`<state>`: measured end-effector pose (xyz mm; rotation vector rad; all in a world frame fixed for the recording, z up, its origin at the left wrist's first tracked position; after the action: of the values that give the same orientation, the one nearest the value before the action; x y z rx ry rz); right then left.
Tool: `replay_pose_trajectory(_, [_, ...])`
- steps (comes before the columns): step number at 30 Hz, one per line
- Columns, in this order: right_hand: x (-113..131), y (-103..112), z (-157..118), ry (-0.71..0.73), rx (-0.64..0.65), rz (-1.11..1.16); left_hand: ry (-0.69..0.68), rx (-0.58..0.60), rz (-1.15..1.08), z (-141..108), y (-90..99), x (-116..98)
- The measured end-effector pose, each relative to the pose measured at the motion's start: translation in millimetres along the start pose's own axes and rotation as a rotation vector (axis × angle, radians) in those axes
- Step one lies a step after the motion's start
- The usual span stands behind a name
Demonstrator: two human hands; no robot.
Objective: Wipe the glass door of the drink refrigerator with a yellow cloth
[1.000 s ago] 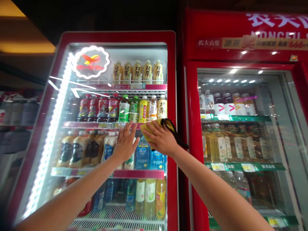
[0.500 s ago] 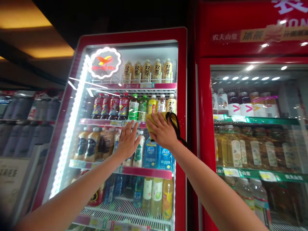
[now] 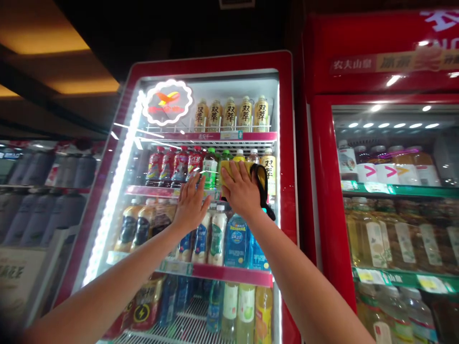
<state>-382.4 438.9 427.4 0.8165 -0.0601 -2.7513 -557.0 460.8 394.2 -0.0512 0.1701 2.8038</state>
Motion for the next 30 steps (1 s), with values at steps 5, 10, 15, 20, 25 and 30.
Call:
replay_pose_trajectory(5, [2.8,13.1,-50.6,0.23,0.085,-0.026,0.0,0.015,-0.031,-3.8,-3.1,18.2])
replay_pose_trajectory(10, [-23.5,15.2,-30.5,0.01,-0.019,-0.089,-0.041,-0.035,-0.016,-6.2,0.3,41.3])
replay_pose_trajectory(15, [19.1,-10.9,15.1,-0.072,-0.082,-0.094,-0.081,-0.039,-0.009,-12.4,1.5,54.4])
replay_pose_trajectory(20, [51.4,-12.2,-20.7,0.187,0.067,-0.048,-0.085,-0.001,-0.028,-16.5,6.0,56.5])
replay_pose_trajectory(25, [18.8,4.6,-32.5,0.161,0.105,-0.074,-0.113,-0.035,-0.004,-19.4,15.2,74.5])
replay_pose_trajectory(30, [27.2,-12.0,30.9,-0.12,0.012,-0.092,-0.117,-0.063,0.012,-23.0,18.1,91.1])
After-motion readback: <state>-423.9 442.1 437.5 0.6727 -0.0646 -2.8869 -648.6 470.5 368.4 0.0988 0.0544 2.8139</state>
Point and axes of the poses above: each hand's wrist, its own z-axis towards the middle knuckle, its own y-axis out of the back of the hand, x = y × z, the point moved 4 cm from there along z, towards the middle knuckle, and after that the axes turned 14 degrees about y, right-handed, at the moved point
